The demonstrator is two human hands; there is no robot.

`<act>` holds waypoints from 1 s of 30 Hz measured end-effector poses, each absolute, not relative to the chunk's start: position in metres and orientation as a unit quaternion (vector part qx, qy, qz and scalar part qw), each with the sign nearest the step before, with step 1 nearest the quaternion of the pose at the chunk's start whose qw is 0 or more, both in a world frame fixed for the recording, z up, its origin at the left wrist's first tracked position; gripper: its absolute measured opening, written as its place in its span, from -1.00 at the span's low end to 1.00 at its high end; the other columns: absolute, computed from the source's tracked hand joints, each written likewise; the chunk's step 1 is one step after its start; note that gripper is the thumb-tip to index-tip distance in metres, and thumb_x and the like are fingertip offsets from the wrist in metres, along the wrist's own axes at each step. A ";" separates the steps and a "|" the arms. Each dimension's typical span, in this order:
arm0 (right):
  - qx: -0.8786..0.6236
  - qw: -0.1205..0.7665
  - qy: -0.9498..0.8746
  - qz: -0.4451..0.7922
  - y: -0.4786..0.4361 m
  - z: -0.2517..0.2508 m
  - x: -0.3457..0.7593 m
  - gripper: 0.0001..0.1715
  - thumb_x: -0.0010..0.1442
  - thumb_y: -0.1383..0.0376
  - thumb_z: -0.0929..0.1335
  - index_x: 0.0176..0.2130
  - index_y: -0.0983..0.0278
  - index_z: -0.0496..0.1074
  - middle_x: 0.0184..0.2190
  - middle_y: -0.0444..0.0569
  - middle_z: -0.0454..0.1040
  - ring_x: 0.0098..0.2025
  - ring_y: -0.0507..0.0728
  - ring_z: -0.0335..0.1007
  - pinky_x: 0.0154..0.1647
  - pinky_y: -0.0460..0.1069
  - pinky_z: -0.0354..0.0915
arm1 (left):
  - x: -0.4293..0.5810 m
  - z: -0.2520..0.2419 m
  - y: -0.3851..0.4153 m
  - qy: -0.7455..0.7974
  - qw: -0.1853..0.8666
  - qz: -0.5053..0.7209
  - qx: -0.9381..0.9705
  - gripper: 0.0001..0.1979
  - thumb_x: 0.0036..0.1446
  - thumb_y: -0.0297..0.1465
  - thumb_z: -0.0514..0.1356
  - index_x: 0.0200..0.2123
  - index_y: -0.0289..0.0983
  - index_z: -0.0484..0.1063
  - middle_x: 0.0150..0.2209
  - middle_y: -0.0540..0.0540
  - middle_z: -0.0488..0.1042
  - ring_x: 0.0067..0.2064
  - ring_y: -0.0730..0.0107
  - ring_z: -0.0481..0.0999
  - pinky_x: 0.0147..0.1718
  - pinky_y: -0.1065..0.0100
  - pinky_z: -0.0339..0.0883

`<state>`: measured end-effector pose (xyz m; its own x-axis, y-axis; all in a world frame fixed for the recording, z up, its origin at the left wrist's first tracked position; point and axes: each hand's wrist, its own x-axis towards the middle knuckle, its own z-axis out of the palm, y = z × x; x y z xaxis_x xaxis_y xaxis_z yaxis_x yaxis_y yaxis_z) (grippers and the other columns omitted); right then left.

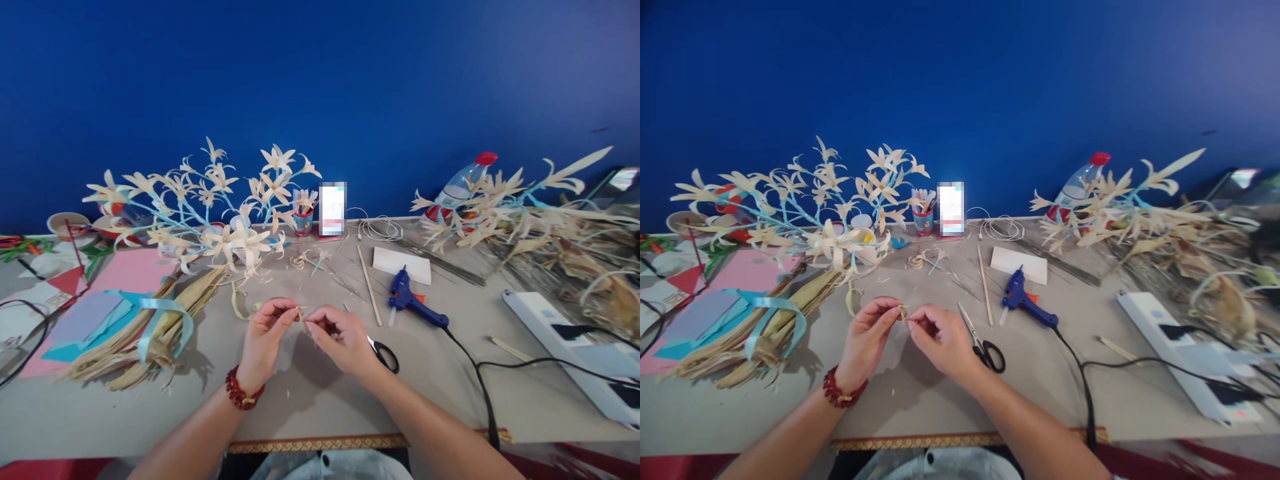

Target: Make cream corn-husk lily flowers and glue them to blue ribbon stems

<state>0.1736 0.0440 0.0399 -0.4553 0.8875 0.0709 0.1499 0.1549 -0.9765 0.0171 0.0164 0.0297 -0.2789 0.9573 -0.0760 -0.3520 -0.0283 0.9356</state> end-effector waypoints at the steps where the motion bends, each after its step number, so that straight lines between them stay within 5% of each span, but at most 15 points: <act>1: -0.385 0.354 -0.672 0.525 0.044 0.040 0.174 -0.84 0.22 0.23 0.32 -0.33 0.26 0.43 -0.61 -0.19 0.35 -0.58 -0.02 0.29 -0.61 -0.15 0.14 | 0.017 0.030 0.016 0.476 0.509 0.643 0.318 -0.85 -0.02 -0.39 0.36 -0.32 -0.28 0.56 -0.37 -0.06 0.55 -0.31 0.42 0.50 -0.26 0.41 0.39; 18: -0.393 0.349 -0.677 0.515 0.045 0.039 0.174 -0.83 0.21 0.25 0.30 -0.39 0.26 0.41 -0.65 -0.22 0.28 -0.61 -0.03 0.20 -0.63 -0.15 0.06 | 0.018 0.029 0.014 0.499 0.439 0.623 0.411 -0.91 0.05 -0.38 0.31 -0.33 -0.25 0.54 -0.35 -0.04 0.53 -0.33 0.43 0.50 -0.32 0.43 0.38; 30: -0.384 0.355 -0.680 0.515 0.043 0.041 0.172 -0.83 0.22 0.21 0.30 -0.34 0.24 0.43 -0.60 -0.18 0.33 -0.56 0.00 0.26 -0.62 -0.15 0.08 | 0.017 0.022 0.015 0.479 0.498 0.632 0.350 -0.86 0.01 -0.37 0.34 -0.32 -0.27 0.53 -0.39 -0.04 0.53 -0.34 0.44 0.48 -0.29 0.42 0.36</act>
<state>0.1717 0.0429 0.0415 -0.4541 0.8867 0.0869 0.1561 0.1752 -0.9721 0.0169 0.0155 0.0224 -0.2580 0.9655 -0.0348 -0.2949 -0.0444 0.9545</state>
